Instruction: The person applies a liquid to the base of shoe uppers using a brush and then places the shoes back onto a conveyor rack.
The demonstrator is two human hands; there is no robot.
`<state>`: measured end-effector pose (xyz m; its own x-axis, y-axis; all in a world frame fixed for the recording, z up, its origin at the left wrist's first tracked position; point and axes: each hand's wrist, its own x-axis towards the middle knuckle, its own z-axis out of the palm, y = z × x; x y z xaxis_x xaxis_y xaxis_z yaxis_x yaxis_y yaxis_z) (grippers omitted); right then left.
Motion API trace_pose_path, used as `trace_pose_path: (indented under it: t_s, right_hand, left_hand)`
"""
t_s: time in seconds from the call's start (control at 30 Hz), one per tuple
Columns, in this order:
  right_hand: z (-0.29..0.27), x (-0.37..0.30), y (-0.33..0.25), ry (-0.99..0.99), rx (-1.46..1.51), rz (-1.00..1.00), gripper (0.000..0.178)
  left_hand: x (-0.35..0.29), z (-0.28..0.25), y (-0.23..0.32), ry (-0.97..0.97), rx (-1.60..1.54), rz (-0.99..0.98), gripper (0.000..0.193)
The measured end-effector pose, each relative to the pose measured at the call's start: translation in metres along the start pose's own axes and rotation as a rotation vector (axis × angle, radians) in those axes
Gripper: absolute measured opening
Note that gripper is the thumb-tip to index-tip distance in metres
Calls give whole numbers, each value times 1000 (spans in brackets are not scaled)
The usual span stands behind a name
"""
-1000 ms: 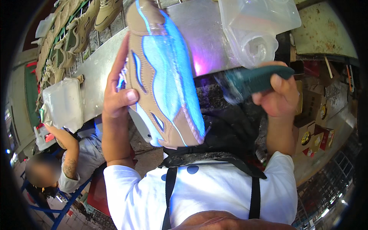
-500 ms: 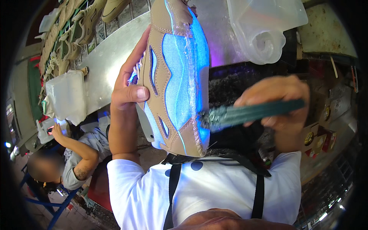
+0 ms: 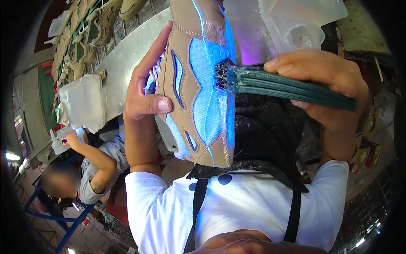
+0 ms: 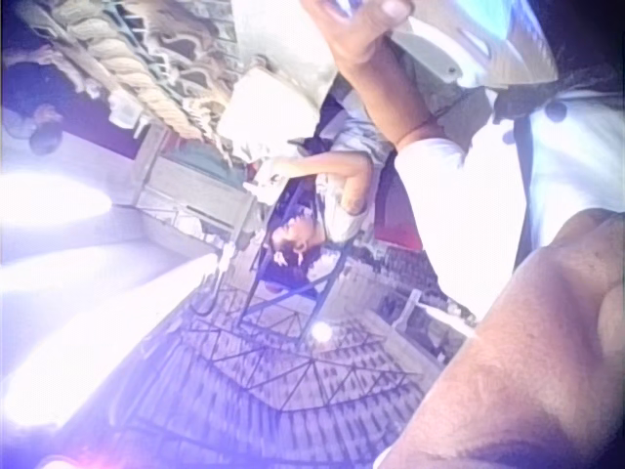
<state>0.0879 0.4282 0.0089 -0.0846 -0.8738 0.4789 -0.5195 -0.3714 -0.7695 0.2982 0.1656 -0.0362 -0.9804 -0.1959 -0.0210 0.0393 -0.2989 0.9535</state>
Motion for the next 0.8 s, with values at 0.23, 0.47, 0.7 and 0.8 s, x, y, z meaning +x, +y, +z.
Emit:
trace_pose_path:
  t_s: [0.23,0.47,0.7,0.8]
  right_hand:
    - [51,-26,8,277,288,21,28]
    - [68,-14,-8,348,299,84,28]
    - [34,7,-18,-24,94,169,31]
    - [36,13,-20,-38,88,164,30]
  left_hand:
    - [-1,1,4,17,-6,6,119]
    - [0,-19,10,-51,118,-5,117]
    - [-3,-12,15,53,148,-11,113]
    - [-4,-13,16,82,196,8,112]
